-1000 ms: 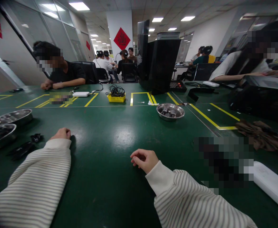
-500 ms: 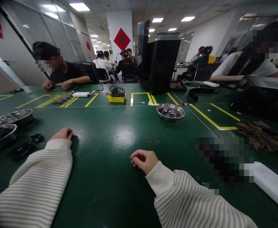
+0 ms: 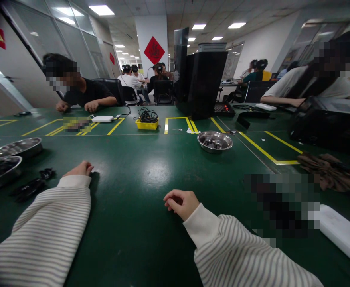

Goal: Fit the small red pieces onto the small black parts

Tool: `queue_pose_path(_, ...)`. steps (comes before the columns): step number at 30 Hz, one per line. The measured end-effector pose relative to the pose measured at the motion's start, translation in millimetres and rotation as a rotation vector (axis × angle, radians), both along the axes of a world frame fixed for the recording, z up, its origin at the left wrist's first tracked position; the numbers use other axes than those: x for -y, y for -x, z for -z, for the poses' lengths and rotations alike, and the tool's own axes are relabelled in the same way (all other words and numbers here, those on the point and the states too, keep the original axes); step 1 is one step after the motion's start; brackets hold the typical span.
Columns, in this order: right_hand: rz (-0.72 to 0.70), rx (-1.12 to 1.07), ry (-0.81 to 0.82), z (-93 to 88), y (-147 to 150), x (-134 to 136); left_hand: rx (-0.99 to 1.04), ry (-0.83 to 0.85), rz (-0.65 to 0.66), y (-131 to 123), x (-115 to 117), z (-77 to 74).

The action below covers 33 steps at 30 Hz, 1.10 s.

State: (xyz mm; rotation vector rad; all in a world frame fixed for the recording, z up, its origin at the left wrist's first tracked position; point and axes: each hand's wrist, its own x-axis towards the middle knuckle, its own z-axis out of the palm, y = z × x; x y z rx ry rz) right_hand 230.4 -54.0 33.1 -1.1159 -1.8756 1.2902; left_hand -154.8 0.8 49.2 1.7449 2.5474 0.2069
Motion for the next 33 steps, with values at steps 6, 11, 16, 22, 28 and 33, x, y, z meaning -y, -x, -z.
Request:
queue_pose_path(6, -0.012, 0.005, -0.030, -0.2, 0, 0, -0.084, 0.064, -0.068, -2, -4, 2.6)
queue_pose_path(11, -0.018, 0.021, -0.042, 0.2, -1, 0, -0.110, -0.004, -0.141, -2, -1, 5.0)
queue_pose_path(16, -0.028, 0.024, -0.055, 0.2, 0, 0, -0.157, -0.166, 0.052, -5, 0, 10.1)
queue_pose_path(22, -0.008, 0.033, -0.062, 0.5, 0, 0, -0.232, -0.139, 0.095, -5, 2, 13.1)
queue_pose_path(28, -0.017, 0.037, -0.067, -0.1, 0, 0, -0.212, -0.126, -0.134, 5, 7, 10.1)
queue_pose_path(33, -0.023, 0.029, -0.072, 0.0, 0, 0, -0.212, -0.098, -0.085, 4, 8, 8.7)
